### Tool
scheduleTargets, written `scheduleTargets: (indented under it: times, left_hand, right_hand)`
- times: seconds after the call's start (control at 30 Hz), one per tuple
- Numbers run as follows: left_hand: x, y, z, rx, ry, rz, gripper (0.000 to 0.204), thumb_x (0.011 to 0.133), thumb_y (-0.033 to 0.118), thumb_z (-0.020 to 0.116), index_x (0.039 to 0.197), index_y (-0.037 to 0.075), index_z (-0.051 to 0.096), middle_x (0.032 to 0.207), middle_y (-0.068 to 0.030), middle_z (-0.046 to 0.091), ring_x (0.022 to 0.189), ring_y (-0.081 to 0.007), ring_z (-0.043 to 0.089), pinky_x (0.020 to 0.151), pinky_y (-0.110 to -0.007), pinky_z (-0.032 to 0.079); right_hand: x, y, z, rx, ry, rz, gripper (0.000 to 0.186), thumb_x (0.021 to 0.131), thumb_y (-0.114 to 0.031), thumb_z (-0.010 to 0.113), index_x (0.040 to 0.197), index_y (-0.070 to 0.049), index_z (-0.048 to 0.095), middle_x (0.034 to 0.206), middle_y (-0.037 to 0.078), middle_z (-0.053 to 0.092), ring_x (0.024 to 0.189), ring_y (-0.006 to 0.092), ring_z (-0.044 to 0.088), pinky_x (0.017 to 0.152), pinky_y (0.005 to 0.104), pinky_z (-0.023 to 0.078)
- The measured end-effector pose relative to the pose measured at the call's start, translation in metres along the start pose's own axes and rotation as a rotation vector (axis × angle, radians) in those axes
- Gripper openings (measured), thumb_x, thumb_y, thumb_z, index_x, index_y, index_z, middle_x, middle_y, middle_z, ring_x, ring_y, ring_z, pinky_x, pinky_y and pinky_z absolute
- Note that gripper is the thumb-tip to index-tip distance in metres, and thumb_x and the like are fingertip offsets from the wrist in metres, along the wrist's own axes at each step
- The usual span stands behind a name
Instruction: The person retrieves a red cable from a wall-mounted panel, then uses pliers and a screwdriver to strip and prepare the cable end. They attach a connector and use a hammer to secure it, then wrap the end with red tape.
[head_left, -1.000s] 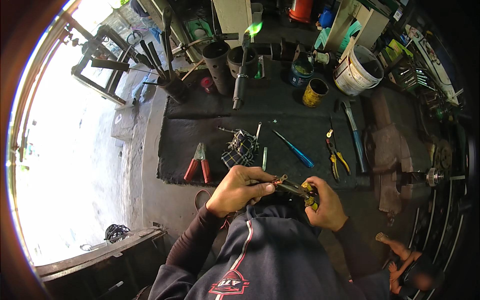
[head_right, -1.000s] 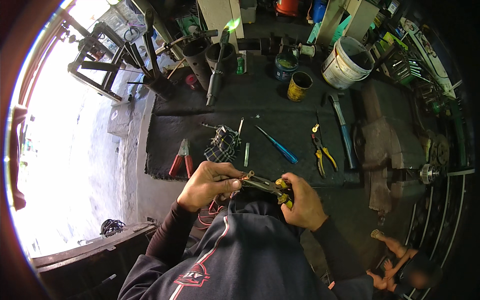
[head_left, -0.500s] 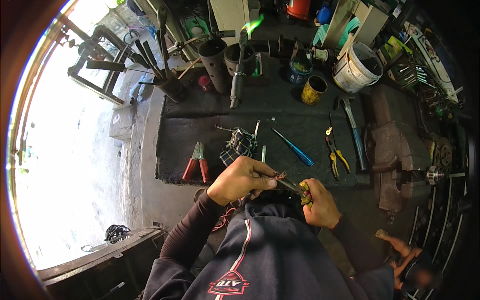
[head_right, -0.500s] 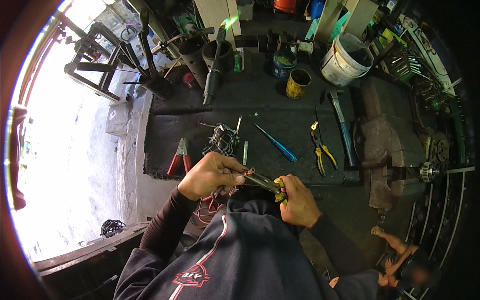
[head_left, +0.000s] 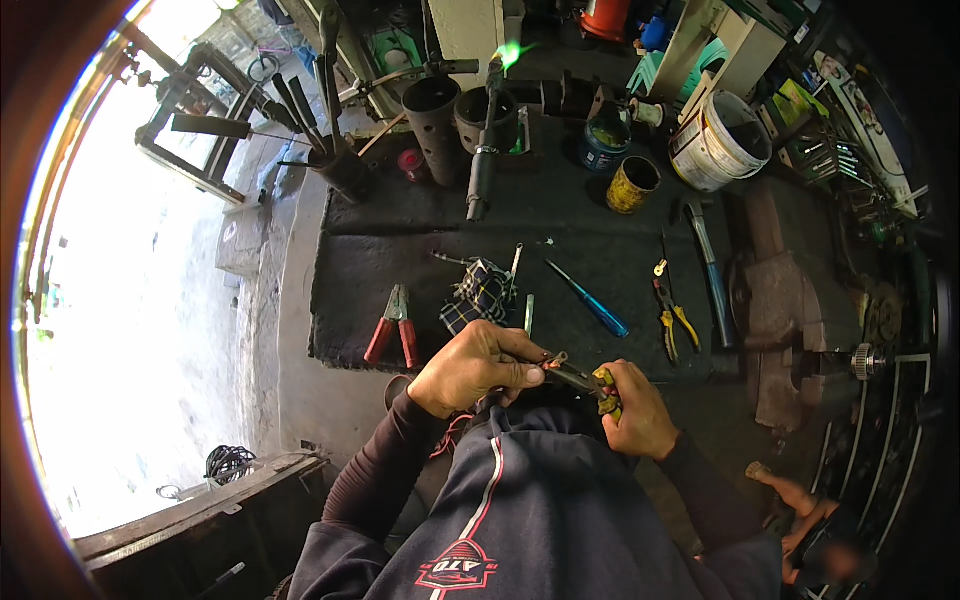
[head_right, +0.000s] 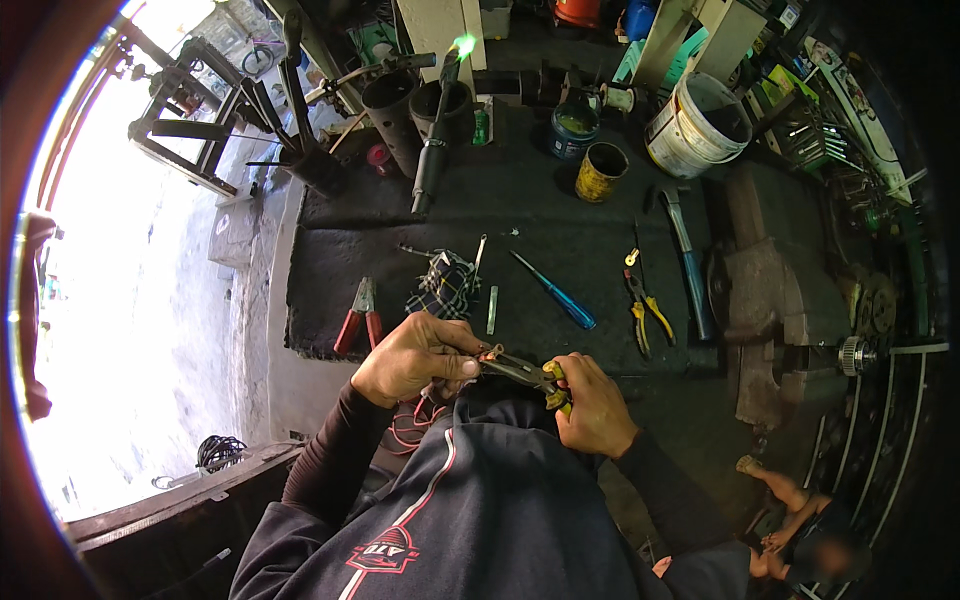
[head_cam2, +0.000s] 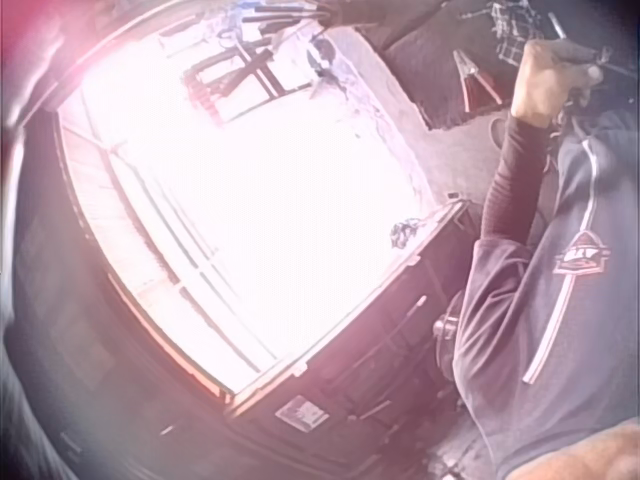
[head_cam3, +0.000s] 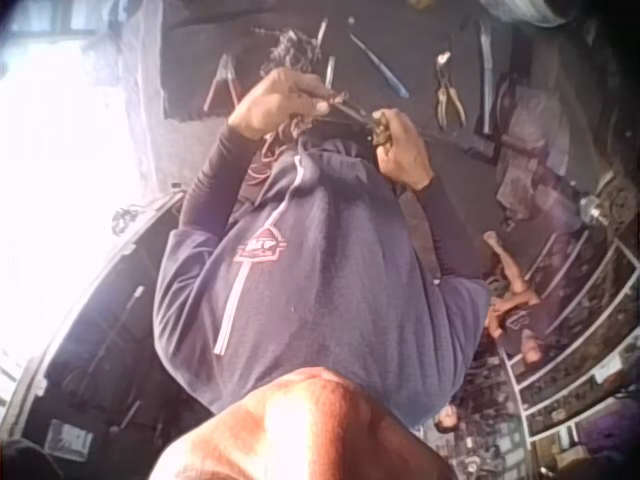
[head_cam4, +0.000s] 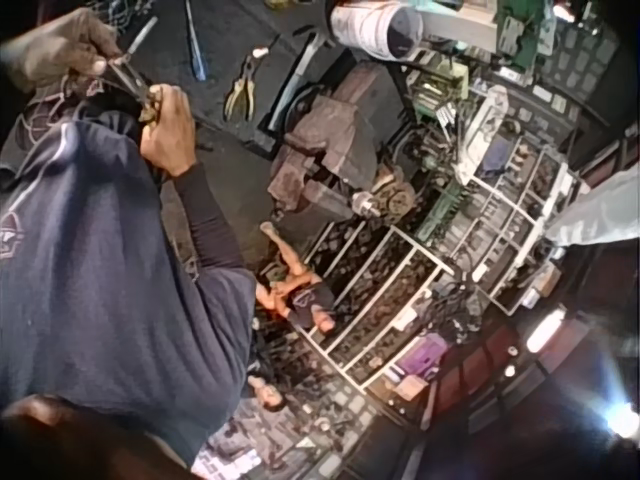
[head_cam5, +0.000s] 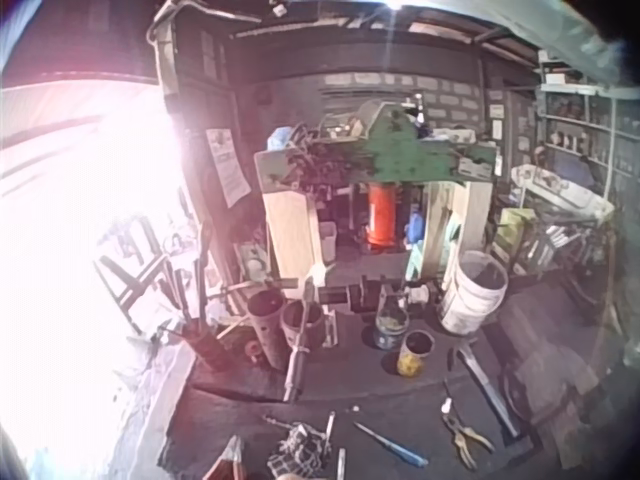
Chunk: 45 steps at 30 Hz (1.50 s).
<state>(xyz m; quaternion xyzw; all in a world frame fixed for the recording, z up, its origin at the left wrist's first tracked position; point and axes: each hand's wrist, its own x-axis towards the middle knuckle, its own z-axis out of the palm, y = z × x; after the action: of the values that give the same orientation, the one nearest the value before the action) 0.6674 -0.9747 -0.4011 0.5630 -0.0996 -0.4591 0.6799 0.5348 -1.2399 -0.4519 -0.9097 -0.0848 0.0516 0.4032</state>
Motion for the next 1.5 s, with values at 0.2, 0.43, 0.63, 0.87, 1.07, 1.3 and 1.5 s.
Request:
scheduleTargets:
  times: [0.2, 0.43, 0.63, 0.87, 1.07, 1.3, 1.5]
  left_hand:
    - [-0.001, 0.0, -0.004, 0.011, -0.02, 0.015, 0.024, 0.095, 0.003, 0.076, 0.112, -0.013, 0.073, 0.089, -0.0065, 0.064, 0.067, -0.0117, 0.064, 0.055, -0.025, 0.05]
    - [0.001, -0.004, -0.002, 0.1, 0.019, -0.041, 0.027, 0.098, 0.006, 0.074, 0.119, -0.011, 0.074, 0.09, -0.0066, 0.071, 0.072, -0.011, 0.067, 0.065, -0.026, 0.056]
    - [-0.003, -0.005, -0.003, 0.21, 0.025, -0.033, 0.024, 0.097, 0.005, 0.075, 0.117, -0.008, 0.075, 0.087, -0.0073, 0.075, 0.073, -0.0104, 0.068, 0.066, -0.025, 0.057]
    - [-0.003, -0.01, 0.004, 0.188, 0.087, -0.02, 0.02, 0.095, 0.002, 0.076, 0.113, -0.008, 0.076, 0.084, -0.0061, 0.073, 0.07, -0.0093, 0.065, 0.062, -0.025, 0.054]
    - [-0.002, -0.018, 0.005, 0.186, 0.092, -0.026, 0.021, 0.095, 0.003, 0.077, 0.113, -0.007, 0.076, 0.085, -0.0058, 0.074, 0.07, -0.0083, 0.065, 0.06, -0.024, 0.053]
    - [0.0, -0.023, 0.008, 0.207, 0.133, 0.001, 0.021, 0.095, 0.004, 0.078, 0.113, -0.007, 0.077, 0.083, -0.0053, 0.073, 0.067, -0.0083, 0.064, 0.059, -0.025, 0.052]
    - [0.001, -0.028, 0.009, 0.239, 0.229, 0.032, 0.023, 0.096, 0.005, 0.077, 0.116, -0.007, 0.076, 0.086, -0.0053, 0.074, 0.068, -0.0082, 0.063, 0.061, -0.025, 0.053]
  right_hand:
    - [0.002, -0.001, -0.001, 0.013, -0.011, 0.001, 0.052, 0.071, 0.008, 0.065, 0.122, 0.0, 0.054, 0.106, 0.014, 0.059, 0.098, 0.0347, 0.06, 0.085, 0.0434, 0.053]
    - [-0.001, 0.005, 0.004, 0.041, 0.009, 0.024, 0.053, 0.071, 0.006, 0.065, 0.123, 0.002, 0.054, 0.107, 0.015, 0.059, 0.098, 0.0356, 0.06, 0.086, 0.0442, 0.052]
    - [-0.002, 0.005, 0.009, 0.014, 0.047, -0.051, 0.05, 0.071, 0.009, 0.06, 0.119, 0.0, 0.054, 0.103, 0.016, 0.058, 0.092, 0.035, 0.061, 0.08, 0.042, 0.053]
    - [-0.006, 0.005, 0.01, 0.037, -0.005, 0.049, 0.049, 0.073, 0.006, 0.063, 0.121, 0.0, 0.055, 0.107, 0.015, 0.06, 0.098, 0.0365, 0.061, 0.086, 0.0445, 0.052]
    - [-0.009, 0.005, 0.012, 0.033, 0.003, 0.068, 0.049, 0.073, 0.007, 0.063, 0.121, -0.001, 0.055, 0.108, 0.015, 0.06, 0.1, 0.0374, 0.061, 0.086, 0.0452, 0.053]
    - [-0.013, 0.009, 0.016, 0.019, 0.009, 0.096, 0.048, 0.074, 0.008, 0.063, 0.121, -0.002, 0.055, 0.11, 0.016, 0.061, 0.104, 0.0387, 0.062, 0.088, 0.0475, 0.053]
    - [-0.006, -0.001, 0.009, -0.039, -0.023, 0.109, 0.052, 0.076, 0.005, 0.067, 0.127, -0.001, 0.054, 0.116, 0.016, 0.061, 0.108, 0.0386, 0.062, 0.09, 0.0479, 0.053]
